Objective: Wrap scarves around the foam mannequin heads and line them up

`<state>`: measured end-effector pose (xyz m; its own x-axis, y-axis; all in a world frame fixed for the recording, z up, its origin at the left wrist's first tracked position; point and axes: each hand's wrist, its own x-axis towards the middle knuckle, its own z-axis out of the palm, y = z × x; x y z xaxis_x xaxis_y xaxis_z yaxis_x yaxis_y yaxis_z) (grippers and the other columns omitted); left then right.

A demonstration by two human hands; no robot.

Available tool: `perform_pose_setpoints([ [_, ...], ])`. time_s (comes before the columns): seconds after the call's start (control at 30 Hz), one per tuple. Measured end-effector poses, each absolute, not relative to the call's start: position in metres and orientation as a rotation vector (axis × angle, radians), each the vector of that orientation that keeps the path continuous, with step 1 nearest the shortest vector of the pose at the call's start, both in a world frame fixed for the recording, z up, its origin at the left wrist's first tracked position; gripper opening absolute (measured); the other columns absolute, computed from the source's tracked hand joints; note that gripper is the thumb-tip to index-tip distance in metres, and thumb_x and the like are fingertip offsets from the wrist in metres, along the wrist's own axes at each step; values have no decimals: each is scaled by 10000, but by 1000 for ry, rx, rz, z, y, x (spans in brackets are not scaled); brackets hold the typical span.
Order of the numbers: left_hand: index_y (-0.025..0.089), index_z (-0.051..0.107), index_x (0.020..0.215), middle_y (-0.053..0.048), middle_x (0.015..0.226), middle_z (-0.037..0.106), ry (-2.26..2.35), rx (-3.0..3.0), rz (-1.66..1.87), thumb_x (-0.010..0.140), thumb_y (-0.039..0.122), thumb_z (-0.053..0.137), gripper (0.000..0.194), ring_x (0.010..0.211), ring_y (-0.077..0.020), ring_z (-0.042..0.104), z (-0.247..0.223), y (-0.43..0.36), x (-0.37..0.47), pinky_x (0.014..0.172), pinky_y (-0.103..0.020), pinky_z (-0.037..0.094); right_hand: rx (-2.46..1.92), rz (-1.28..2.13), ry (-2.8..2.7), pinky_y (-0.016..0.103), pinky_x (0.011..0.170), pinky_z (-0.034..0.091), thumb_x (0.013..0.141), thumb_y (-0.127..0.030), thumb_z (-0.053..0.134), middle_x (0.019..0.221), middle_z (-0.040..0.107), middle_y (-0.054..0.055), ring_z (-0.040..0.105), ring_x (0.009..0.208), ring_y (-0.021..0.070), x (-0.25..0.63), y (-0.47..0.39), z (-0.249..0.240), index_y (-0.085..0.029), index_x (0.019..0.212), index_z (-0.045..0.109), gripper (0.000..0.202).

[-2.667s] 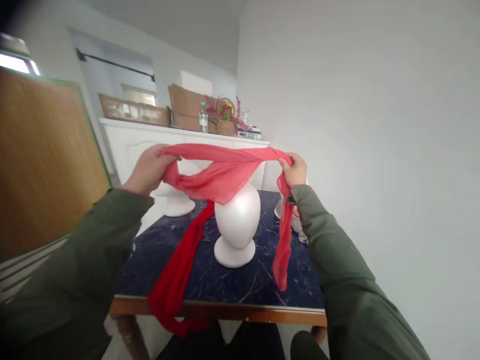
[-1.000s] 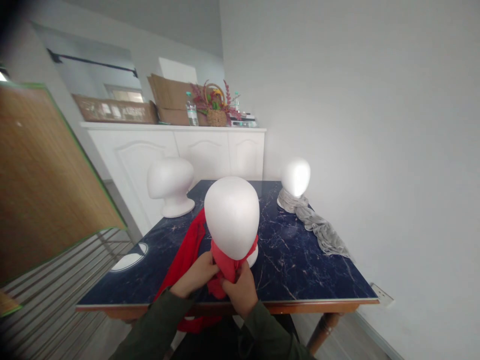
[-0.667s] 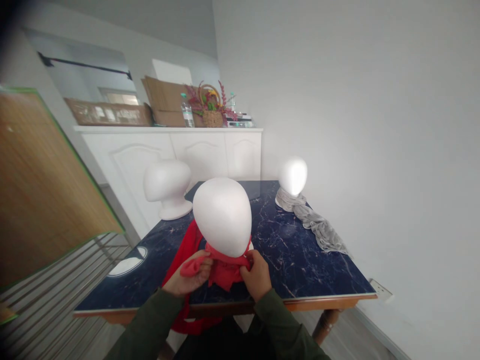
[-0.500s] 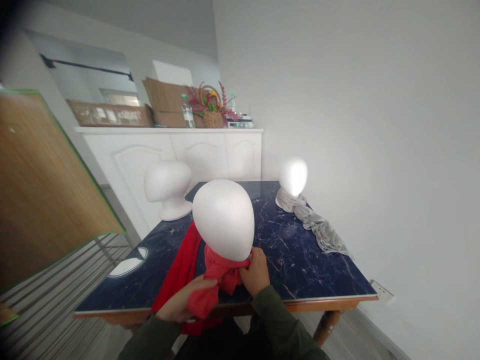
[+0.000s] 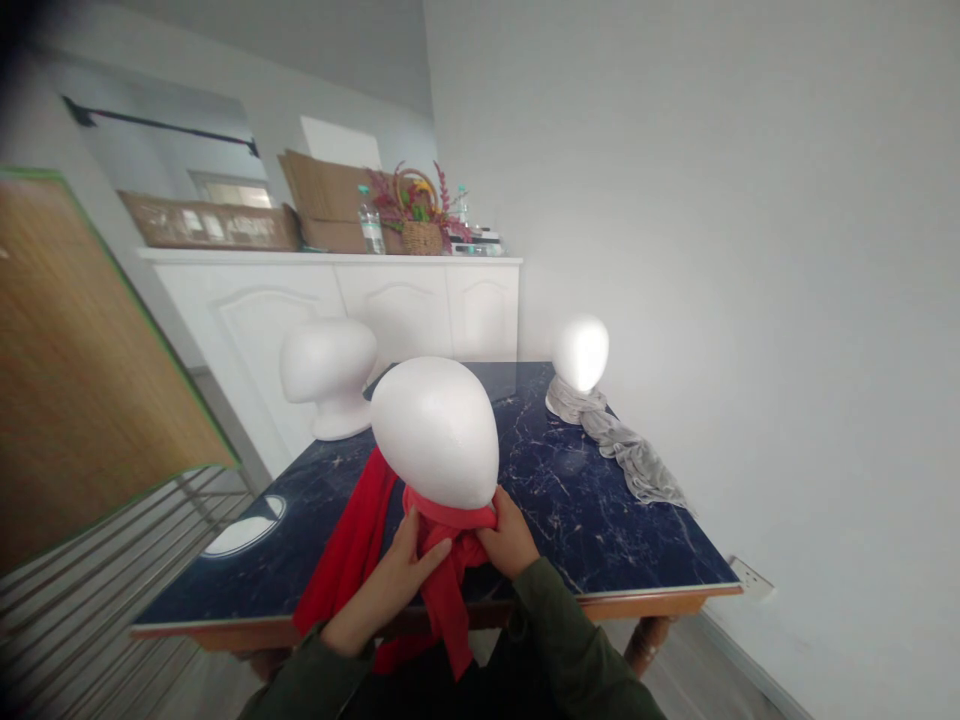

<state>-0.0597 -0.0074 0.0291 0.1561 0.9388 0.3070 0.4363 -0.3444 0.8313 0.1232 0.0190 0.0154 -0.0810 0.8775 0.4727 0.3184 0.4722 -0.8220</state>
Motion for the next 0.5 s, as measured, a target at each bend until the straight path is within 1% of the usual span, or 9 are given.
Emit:
perform_pose_setpoints([
  [0.1, 97, 207, 1375, -189, 1392, 313, 1206, 1900, 1140, 757, 398, 569, 777, 1310, -279, 269, 23, 9, -19, 1080, -455, 214, -1096, 519, -1552, 376, 956, 384, 726, -135, 463, 1166, 585, 58, 517, 1088, 214, 153, 17, 18, -214, 1170, 535, 457],
  [0.2, 125, 231, 1366, -172, 1360, 362, 989, 1960, 1141, 723, 313, 607, 768, 1275, -274, 329, 26, 33, 28, 1065, -456, 248, -1238, 354, -1488, 404, 964, 373, 738, -188, 472, 1149, 585, 86, 502, 1100, 243, 202, 17, 17, -189, 1153, 545, 421],
  [0.3, 136, 293, 1335, -168, 1328, 401, 821, 1975, 1106, 654, 269, 664, 787, 1243, -295, 368, 26, 62, 79, 1054, -477, 259, -1395, 256, -1454, 417, 936, 396, 748, -217, 442, 1110, 589, 103, 524, 1053, 249, 252, 22, 11, -174, 1154, 519, 415],
  [0.33, 129, 302, 1330, -177, 1337, 384, 797, 1985, 1096, 624, 273, 688, 817, 1255, -311, 349, 25, 72, 96, 1058, -488, 248, -1441, 230, -1444, 422, 928, 401, 749, -218, 429, 1104, 586, 109, 529, 1041, 250, 266, 26, 10, -169, 1165, 502, 426],
  [0.43, 113, 310, 1327, -201, 1397, 278, 776, 2063, 1080, 541, 303, 746, 919, 1314, -349, 233, 19, 99, 138, 1078, -506, 193, -1527, 156, -1416, 451, 939, 388, 743, -217, 412, 1131, 553, 156, 513, 1065, 269, 301, 43, 6, -125, 1211, 444, 479],
  [0.5, 109, 327, 1318, -202, 1411, 248, 766, 2102, 1079, 541, 307, 743, 904, 1327, -345, 205, 16, 112, 157, 1086, -498, 181, -1547, 126, -1421, 469, 962, 366, 737, -224, 426, 1156, 533, 182, 491, 1104, 283, 318, 56, 5, -93, 1232, 419, 512],
])
